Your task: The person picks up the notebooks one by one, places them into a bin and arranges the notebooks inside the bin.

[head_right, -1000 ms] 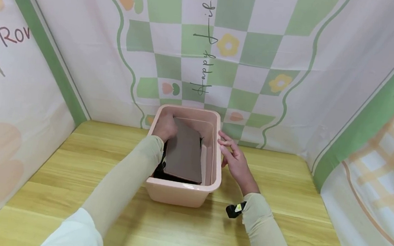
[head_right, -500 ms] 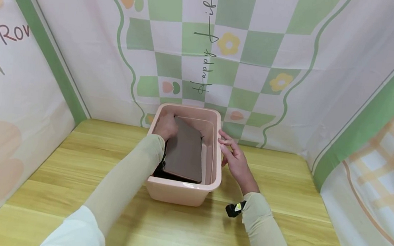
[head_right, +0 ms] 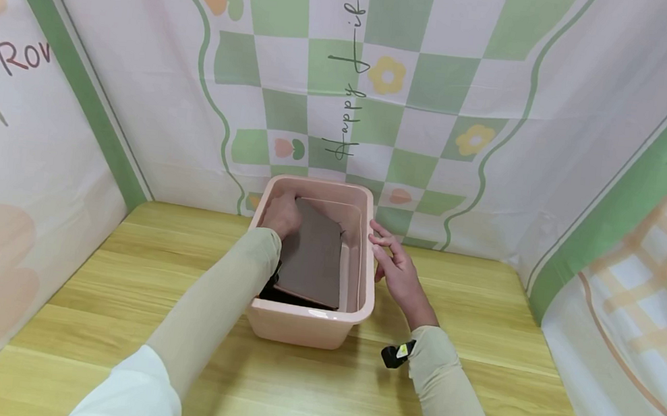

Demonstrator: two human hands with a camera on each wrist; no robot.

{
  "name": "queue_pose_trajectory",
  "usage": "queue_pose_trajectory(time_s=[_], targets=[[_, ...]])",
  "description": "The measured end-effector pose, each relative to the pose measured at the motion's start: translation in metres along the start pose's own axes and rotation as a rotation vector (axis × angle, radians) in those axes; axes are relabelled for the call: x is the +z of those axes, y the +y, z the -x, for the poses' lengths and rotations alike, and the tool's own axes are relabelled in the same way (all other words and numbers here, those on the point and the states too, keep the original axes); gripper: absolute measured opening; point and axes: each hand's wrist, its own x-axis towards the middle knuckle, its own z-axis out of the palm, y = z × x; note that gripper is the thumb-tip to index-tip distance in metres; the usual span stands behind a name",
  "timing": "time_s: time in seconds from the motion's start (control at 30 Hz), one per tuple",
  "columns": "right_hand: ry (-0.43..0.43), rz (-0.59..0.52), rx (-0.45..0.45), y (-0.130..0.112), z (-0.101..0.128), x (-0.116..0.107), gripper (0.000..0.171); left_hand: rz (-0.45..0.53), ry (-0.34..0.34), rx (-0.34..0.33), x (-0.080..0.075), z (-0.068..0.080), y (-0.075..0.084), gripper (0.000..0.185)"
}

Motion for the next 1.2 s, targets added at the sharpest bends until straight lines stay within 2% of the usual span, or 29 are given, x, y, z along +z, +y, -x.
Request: queue_pose_trajectory(time_s=[0.33, 0.43, 0.53, 0.7, 0.77, 0.93, 1.13, 1.2], targets=[[0.005, -0.010, -0.008, -0.001, -0.001, 0.001, 0.031, -0.077, -0.018, -0.026, 0.001, -0.004, 0.002, 0.024], [0.009, 0.001, -0.003, -0.002, -0.002, 0.000, 0.032, -0.106, -0.011, 0.015, -0.001, -0.003, 0.002, 0.019], [0.006, 0.013, 0.003, -0.002, -0.001, -0.001, 0.033, -0.124, 0.003, 0.088, -0.002, -0.001, -0.001, 0.025], [0.001, 0.016, 0.008, -0.001, 0.000, -0.001, 0.033, -0.078, 0.005, 0.170, 0.000, 0.003, -0.003, 0.038], [0.000, 0.019, 0.007, -0.001, 0.001, -0.001, 0.033, -0.023, 0.003, 0.174, 0.002, 0.004, -0.002, 0.036], [0.006, 0.025, 0.007, -0.002, 0.002, -0.001, 0.033, 0.040, -0.020, 0.201, 0.002, 0.005, 0.001, 0.029], [0.008, 0.029, 0.013, -0.004, 0.002, -0.001, 0.033, 0.100, -0.056, 0.216, -0.006, 0.005, 0.007, 0.037], [0.004, 0.027, 0.016, -0.005, 0.001, 0.000, 0.033, 0.071, -0.043, 0.238, -0.011, 0.005, 0.009, 0.039]])
